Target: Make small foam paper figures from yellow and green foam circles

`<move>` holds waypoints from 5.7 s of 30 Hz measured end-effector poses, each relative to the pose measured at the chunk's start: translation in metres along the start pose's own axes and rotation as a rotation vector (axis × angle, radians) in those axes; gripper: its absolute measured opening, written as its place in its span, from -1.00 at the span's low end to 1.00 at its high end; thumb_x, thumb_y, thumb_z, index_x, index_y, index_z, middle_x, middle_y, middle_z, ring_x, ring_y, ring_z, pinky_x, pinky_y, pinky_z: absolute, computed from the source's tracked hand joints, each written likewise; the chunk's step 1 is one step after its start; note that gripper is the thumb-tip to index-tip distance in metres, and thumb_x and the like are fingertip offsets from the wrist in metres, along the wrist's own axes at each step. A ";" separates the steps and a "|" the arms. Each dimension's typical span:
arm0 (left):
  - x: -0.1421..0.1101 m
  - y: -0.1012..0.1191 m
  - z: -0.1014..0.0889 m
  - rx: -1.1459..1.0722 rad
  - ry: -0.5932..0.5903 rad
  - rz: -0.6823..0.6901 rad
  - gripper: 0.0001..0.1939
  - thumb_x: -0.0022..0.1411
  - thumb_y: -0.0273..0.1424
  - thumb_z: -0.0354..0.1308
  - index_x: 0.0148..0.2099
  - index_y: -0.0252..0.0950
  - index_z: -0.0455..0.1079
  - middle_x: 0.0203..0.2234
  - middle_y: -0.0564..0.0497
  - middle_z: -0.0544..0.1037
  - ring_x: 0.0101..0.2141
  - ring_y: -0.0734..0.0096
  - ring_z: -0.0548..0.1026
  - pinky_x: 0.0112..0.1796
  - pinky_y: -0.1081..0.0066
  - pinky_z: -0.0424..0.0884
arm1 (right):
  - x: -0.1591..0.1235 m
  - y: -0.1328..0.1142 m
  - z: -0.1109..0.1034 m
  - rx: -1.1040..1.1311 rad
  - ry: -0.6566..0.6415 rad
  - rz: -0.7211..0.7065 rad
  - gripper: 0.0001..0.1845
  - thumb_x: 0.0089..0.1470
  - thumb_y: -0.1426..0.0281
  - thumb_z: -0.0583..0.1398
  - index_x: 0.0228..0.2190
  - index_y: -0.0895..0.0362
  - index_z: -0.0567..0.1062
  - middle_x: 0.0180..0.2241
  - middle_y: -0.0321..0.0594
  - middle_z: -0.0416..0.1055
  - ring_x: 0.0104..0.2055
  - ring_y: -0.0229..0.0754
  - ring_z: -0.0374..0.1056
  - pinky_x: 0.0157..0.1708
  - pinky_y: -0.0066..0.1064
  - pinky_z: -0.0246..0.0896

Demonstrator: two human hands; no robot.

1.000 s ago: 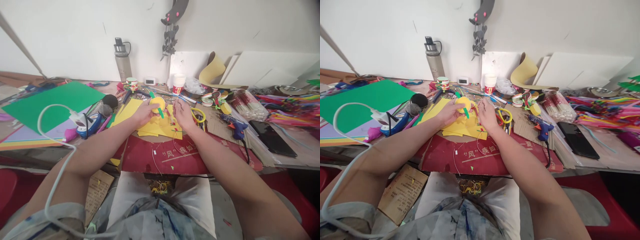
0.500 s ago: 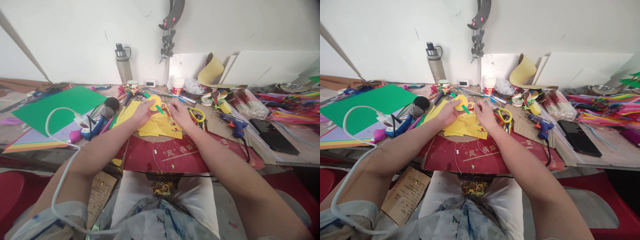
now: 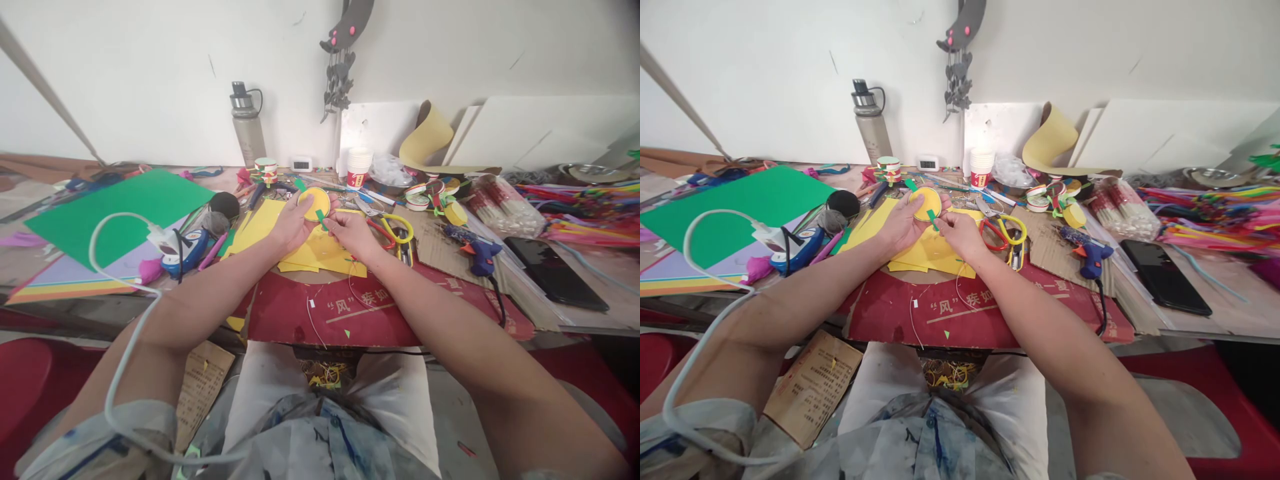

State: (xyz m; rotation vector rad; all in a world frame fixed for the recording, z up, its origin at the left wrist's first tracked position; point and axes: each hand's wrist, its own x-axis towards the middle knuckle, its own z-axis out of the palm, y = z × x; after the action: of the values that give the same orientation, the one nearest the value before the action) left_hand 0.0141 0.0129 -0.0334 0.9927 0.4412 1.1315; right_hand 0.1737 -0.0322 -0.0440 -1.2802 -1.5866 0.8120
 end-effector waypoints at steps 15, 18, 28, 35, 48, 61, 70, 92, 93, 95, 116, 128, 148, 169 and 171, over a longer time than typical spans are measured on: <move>-0.001 0.003 0.005 0.010 0.025 -0.029 -0.80 0.28 -0.49 0.40 -0.06 -0.30 0.52 -0.06 -0.17 0.76 0.16 0.07 0.68 0.19 0.12 0.61 | -0.005 -0.010 0.000 -0.008 0.028 0.060 -0.59 0.21 0.11 0.27 -0.55 0.02 0.34 -0.60 -0.40 0.22 -0.48 -0.25 0.11 -0.39 -0.32 0.03; -0.001 0.004 0.005 0.010 0.023 -0.026 -0.84 0.29 -0.51 0.32 -0.07 -0.35 0.56 -0.09 -0.22 0.76 0.14 0.03 0.69 0.20 0.08 0.59 | -0.006 -0.011 0.001 0.001 0.041 0.070 -0.62 0.21 0.16 0.26 -0.56 0.03 0.34 -0.58 -0.41 0.21 -0.47 -0.26 0.11 -0.37 -0.32 0.03; -0.001 0.002 0.009 0.025 -0.020 0.012 -0.78 0.23 -0.42 0.32 -0.06 -0.34 0.55 -0.10 -0.17 0.75 0.16 0.07 0.66 0.24 0.16 0.52 | -0.002 -0.007 0.003 0.048 0.120 0.038 -0.61 0.15 -0.02 0.28 -0.38 0.02 0.41 -0.40 -0.33 0.36 -0.35 -0.20 0.22 -0.30 -0.31 0.13; -0.006 0.002 0.016 0.016 -0.036 0.001 -0.78 0.30 -0.34 0.39 -0.05 -0.28 0.53 -0.08 -0.14 0.74 0.23 0.09 0.61 0.30 0.15 0.45 | 0.001 -0.001 0.004 0.149 0.131 0.026 -0.56 0.13 -0.08 0.30 -0.36 0.04 0.46 -0.48 -0.37 0.31 -0.41 -0.23 0.17 -0.36 -0.33 0.12; -0.001 0.003 0.009 0.081 0.080 0.028 -0.76 0.08 -0.52 0.28 -0.14 -0.34 0.50 -0.16 -0.19 0.74 0.09 0.02 0.69 0.15 0.03 0.60 | 0.001 -0.001 0.003 0.074 0.125 0.111 -0.64 0.20 0.05 0.32 -0.39 0.02 0.39 -0.44 -0.36 0.37 -0.39 -0.22 0.25 -0.35 -0.34 0.16; -0.002 0.005 0.004 0.262 0.032 -0.089 -0.81 0.17 -0.56 0.36 -0.13 -0.38 0.56 -0.23 -0.14 0.72 -0.13 0.17 0.72 -0.04 0.15 0.67 | 0.003 -0.007 -0.011 0.142 0.275 0.062 -0.81 0.26 0.23 0.24 -0.33 0.02 0.36 -0.32 -0.30 0.42 -0.28 -0.19 0.35 -0.25 -0.31 0.30; -0.011 -0.001 0.006 0.256 -0.201 -0.174 -0.80 0.18 -0.49 0.41 -0.13 -0.34 0.55 -0.27 -0.04 0.65 -0.29 0.34 0.64 -0.20 0.26 0.67 | 0.003 -0.002 -0.016 0.062 0.236 -0.018 -0.76 0.13 0.19 0.35 -0.33 0.04 0.44 -0.32 -0.29 0.41 -0.26 -0.17 0.32 -0.24 -0.29 0.29; -0.007 0.002 0.006 0.274 -0.020 -0.164 -0.81 0.19 -0.57 0.33 -0.12 -0.38 0.54 -0.28 -0.08 0.69 -0.36 0.35 0.65 -0.29 0.31 0.65 | 0.007 0.007 -0.010 0.218 0.214 0.061 -0.59 0.08 0.04 0.39 -0.24 0.02 0.41 -0.35 -0.36 0.43 -0.37 -0.20 0.40 -0.36 -0.32 0.33; -0.006 0.003 0.005 0.266 0.008 -0.164 -0.80 0.18 -0.59 0.32 -0.12 -0.38 0.53 -0.27 -0.09 0.69 -0.33 0.33 0.67 -0.27 0.30 0.67 | 0.006 0.006 -0.010 0.194 0.221 0.077 -0.60 0.08 0.05 0.38 -0.24 0.02 0.41 -0.36 -0.36 0.43 -0.38 -0.20 0.40 -0.36 -0.31 0.32; -0.004 0.004 0.003 0.253 0.050 -0.155 -0.79 0.17 -0.61 0.31 -0.12 -0.37 0.52 -0.24 -0.11 0.71 -0.25 0.29 0.70 -0.22 0.28 0.69 | 0.005 0.005 -0.012 0.137 0.239 0.096 -0.66 0.10 0.09 0.36 -0.26 0.03 0.43 -0.38 -0.36 0.43 -0.39 -0.19 0.39 -0.35 -0.29 0.29; 0.008 0.010 -0.014 0.192 0.218 -0.019 -0.73 0.08 -0.59 0.24 -0.12 -0.33 0.45 -0.24 -0.10 0.70 -0.28 0.25 0.72 -0.26 0.31 0.68 | 0.014 0.003 -0.050 0.152 0.446 -0.020 -0.78 0.12 0.15 0.22 -0.27 0.01 0.45 -0.37 -0.28 0.36 -0.37 -0.15 0.23 -0.32 -0.28 0.16; 0.023 0.024 -0.033 0.017 0.349 -0.039 -0.81 0.38 -0.37 0.19 -0.02 -0.33 0.50 -0.15 -0.19 0.72 -0.13 0.20 0.73 -0.08 0.27 0.70 | 0.013 0.013 -0.044 -0.173 0.389 -0.086 -0.85 0.19 0.31 0.22 -0.20 0.08 0.49 -0.23 -0.19 0.52 -0.23 -0.12 0.37 -0.08 -0.19 0.33; 0.044 0.015 -0.053 -0.147 0.446 -0.052 -0.62 0.55 -0.09 0.13 -0.03 -0.32 0.52 -0.34 -0.11 0.70 -0.19 0.17 0.72 -0.15 0.31 0.67 | 0.081 0.015 0.021 -0.863 0.004 0.107 -0.32 0.24 0.14 0.36 0.28 0.20 0.48 0.37 0.28 0.35 0.48 0.40 0.18 0.39 0.28 0.17; 0.014 0.011 -0.020 -0.041 0.130 0.119 -0.58 0.59 -0.36 0.07 0.38 -0.13 0.48 0.37 -0.07 0.54 0.45 0.16 0.39 0.44 0.11 0.28 | 0.055 -0.017 0.017 0.063 0.128 -0.141 -0.19 -0.16 -0.26 0.50 -0.07 0.02 0.55 0.00 -0.08 0.61 -0.05 0.02 0.56 0.07 0.05 0.56; 0.014 0.010 -0.019 -0.045 0.131 0.124 -0.55 0.60 -0.36 0.06 0.43 -0.10 0.44 0.39 -0.05 0.52 0.48 0.19 0.35 0.46 0.11 0.24 | 0.056 -0.017 0.020 0.026 0.156 -0.136 -0.17 -0.13 -0.23 0.50 0.00 0.04 0.54 0.05 -0.04 0.59 -0.02 0.03 0.55 0.05 0.02 0.57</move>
State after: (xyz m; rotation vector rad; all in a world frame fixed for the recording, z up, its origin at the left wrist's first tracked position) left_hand 0.0004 0.0339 -0.0325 0.9201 0.4623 1.3175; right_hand 0.1464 0.0186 -0.0225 -1.1740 -1.5146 0.6309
